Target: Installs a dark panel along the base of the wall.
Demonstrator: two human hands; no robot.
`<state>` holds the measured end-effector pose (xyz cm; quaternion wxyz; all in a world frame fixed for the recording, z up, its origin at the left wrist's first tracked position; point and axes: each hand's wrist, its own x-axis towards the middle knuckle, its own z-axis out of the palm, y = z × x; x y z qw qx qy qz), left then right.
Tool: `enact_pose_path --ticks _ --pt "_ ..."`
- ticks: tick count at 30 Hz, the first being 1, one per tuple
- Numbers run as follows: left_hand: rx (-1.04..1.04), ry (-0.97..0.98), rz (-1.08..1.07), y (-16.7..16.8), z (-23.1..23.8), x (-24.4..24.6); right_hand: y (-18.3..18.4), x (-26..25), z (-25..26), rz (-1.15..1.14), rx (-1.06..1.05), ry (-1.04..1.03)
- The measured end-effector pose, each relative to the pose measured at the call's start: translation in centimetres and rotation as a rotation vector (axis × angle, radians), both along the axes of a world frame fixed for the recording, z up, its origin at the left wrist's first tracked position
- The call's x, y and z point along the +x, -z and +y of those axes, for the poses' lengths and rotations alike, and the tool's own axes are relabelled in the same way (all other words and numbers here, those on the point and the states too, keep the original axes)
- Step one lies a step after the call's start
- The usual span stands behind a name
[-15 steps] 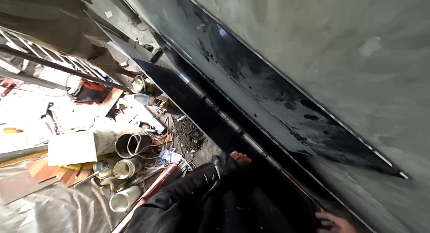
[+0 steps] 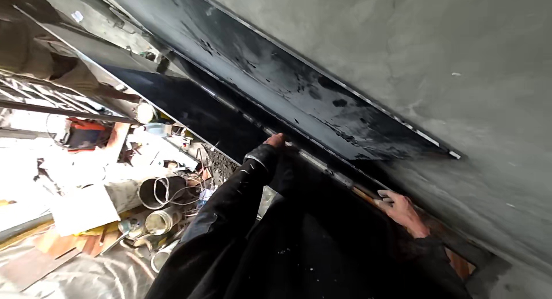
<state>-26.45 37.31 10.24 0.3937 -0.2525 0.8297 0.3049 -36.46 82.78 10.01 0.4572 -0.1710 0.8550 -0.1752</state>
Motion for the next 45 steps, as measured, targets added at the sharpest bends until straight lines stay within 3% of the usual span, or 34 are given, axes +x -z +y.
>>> enact_pose_path --ticks 5,13,16,19,23,29,31,35,39,45 --pt "0.031 0.014 0.088 -0.6 -0.5 -1.2 1.9 1.2 -1.7 -0.055 -0.018 0.059" --pt "-0.03 0.097 -0.01 5.1 2.2 -3.9 4.8 2.4 -3.0 -0.131 0.021 0.063" --pt "0.015 0.083 0.02 4.5 3.8 -4.1 5.1 2.7 -2.9 -0.102 -0.013 0.103" --pt "0.049 -0.009 0.041 2.7 4.9 -4.1 3.7 2.7 -3.5 -0.005 -0.114 0.208" --pt "0.043 -0.169 0.183 3.0 4.9 -2.7 2.0 3.0 -4.4 0.196 -0.352 0.364" --pt "-0.075 -0.492 0.389 1.1 1.5 -2.2 -1.6 1.6 -8.5 0.502 -0.565 0.415" --pt "-0.137 -0.496 0.37 0.5 0.5 -2.3 -2.5 1.2 -9.5 0.58 -0.546 0.416" --pt "-0.122 -0.171 0.175 2.4 1.6 -2.5 -2.5 0.5 -10.0 0.597 -0.506 0.34" --pt "-0.129 -0.038 0.044 6.0 3.4 -3.2 3.3 -1.0 -8.1 0.304 -0.241 0.194" --pt "-0.201 0.118 0.131 10.5 6.3 -2.9 10.5 -1.2 -7.2 0.112 0.147 -0.002"
